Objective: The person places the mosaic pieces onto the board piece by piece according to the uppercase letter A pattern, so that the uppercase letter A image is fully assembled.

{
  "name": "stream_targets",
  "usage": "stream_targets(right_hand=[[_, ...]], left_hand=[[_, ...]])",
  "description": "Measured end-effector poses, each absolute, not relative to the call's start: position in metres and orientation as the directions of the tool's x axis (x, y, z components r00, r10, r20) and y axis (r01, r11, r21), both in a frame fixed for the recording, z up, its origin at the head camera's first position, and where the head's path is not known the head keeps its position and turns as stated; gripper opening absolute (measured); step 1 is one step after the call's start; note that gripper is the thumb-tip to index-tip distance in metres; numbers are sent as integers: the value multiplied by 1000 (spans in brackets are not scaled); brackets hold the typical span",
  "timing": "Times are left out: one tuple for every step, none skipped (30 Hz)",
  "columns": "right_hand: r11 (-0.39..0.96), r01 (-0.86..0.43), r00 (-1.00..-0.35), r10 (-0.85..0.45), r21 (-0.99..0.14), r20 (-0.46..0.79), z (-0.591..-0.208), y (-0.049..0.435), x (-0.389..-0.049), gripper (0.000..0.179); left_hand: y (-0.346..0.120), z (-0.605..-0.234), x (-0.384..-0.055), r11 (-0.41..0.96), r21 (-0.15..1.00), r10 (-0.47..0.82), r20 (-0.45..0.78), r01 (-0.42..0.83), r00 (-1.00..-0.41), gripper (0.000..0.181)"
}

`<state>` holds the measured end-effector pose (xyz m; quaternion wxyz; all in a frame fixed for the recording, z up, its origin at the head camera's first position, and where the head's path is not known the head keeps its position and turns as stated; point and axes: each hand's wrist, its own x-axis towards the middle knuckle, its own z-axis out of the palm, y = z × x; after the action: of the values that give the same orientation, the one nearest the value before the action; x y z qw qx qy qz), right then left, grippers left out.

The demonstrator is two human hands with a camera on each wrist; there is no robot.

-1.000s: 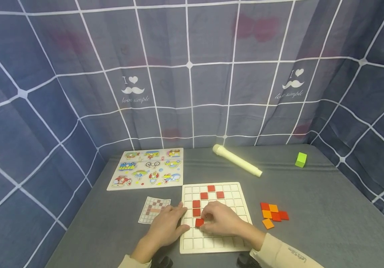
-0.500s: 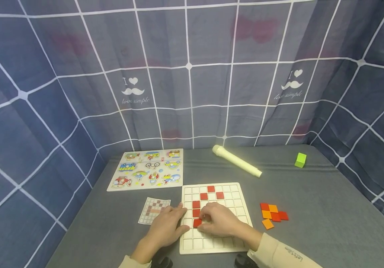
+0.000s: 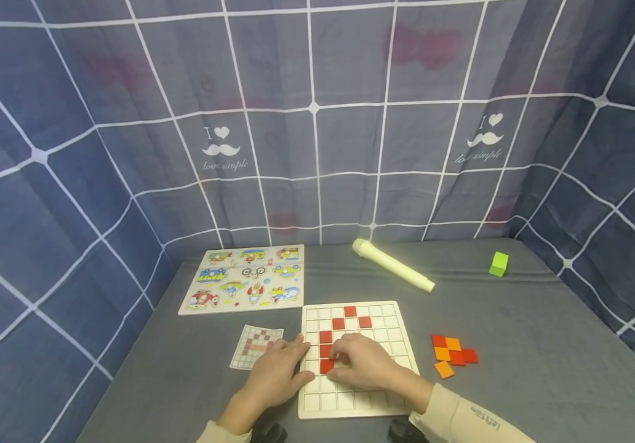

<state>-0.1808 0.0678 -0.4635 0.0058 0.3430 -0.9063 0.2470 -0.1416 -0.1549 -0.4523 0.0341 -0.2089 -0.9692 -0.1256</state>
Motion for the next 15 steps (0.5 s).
stream_targets(right_hand=[[642, -625, -765, -619, -444, 181, -463, 68, -181, 21], [641, -624, -765, -618, -446, 182, -463, 68, -181, 21], [640, -624, -765, -619, -448, 181, -463, 68, -181, 21], [640, -624, -765, -618, -448, 181, -463, 68, -181, 21], [640, -623, -765, -617, -449, 182, -463, 68, -181, 21], [641, -621, -767, -616, -451, 181, -463, 68, -181, 21], [641, -620, -768, -615, -452, 180, -464, 68, -181, 21], [643, -618, -769, -613, -453, 178, -464, 68, -181, 21], [646, -615, -772, -611, -451, 177, -464, 68, -181, 21], [649, -614, -773, -609, -449, 178, -464, 68, -181, 21], [650, -612, -775, -607, -450, 178, -463, 67, -181, 21], [652, -610, -777, -605, -450, 177, -463, 67, -181, 21], [654, -610, -778, -603, -447, 179, -463, 67, -181, 20], [656, -609, -779, -600, -445, 181, -462, 66, -181, 20], [657, -610, -779, -599, -443, 184, -462, 66, -181, 20]], left_hand=[[-155, -452, -142, 882, 227, 396, 121, 414, -910, 54], [-154, -452, -142, 882, 226, 395, 122, 413, -911, 54], [-154, -452, -142, 883, 226, 394, 123, 412, -911, 54], [-154, -452, -142, 883, 227, 392, 123, 410, -912, 54], [-154, -452, -142, 884, 226, 391, 123, 409, -912, 54], [-154, -452, -142, 884, 226, 390, 123, 408, -913, 54], [-154, -452, -142, 885, 227, 389, 122, 407, -913, 54], [-154, -452, -142, 885, 228, 388, 121, 406, -914, 54], [-154, -452, -143, 885, 228, 389, 121, 406, -913, 55], [-154, -452, -142, 884, 230, 388, 120, 406, -914, 55], [-154, -453, -143, 885, 231, 388, 119, 405, -914, 54], [-154, -453, -143, 884, 232, 388, 118, 405, -914, 55], [-154, -453, -143, 884, 231, 388, 116, 405, -914, 55], [-154, -453, -143, 884, 231, 389, 115, 406, -914, 55], [-154, -452, -143, 884, 230, 390, 114, 406, -914, 55]])
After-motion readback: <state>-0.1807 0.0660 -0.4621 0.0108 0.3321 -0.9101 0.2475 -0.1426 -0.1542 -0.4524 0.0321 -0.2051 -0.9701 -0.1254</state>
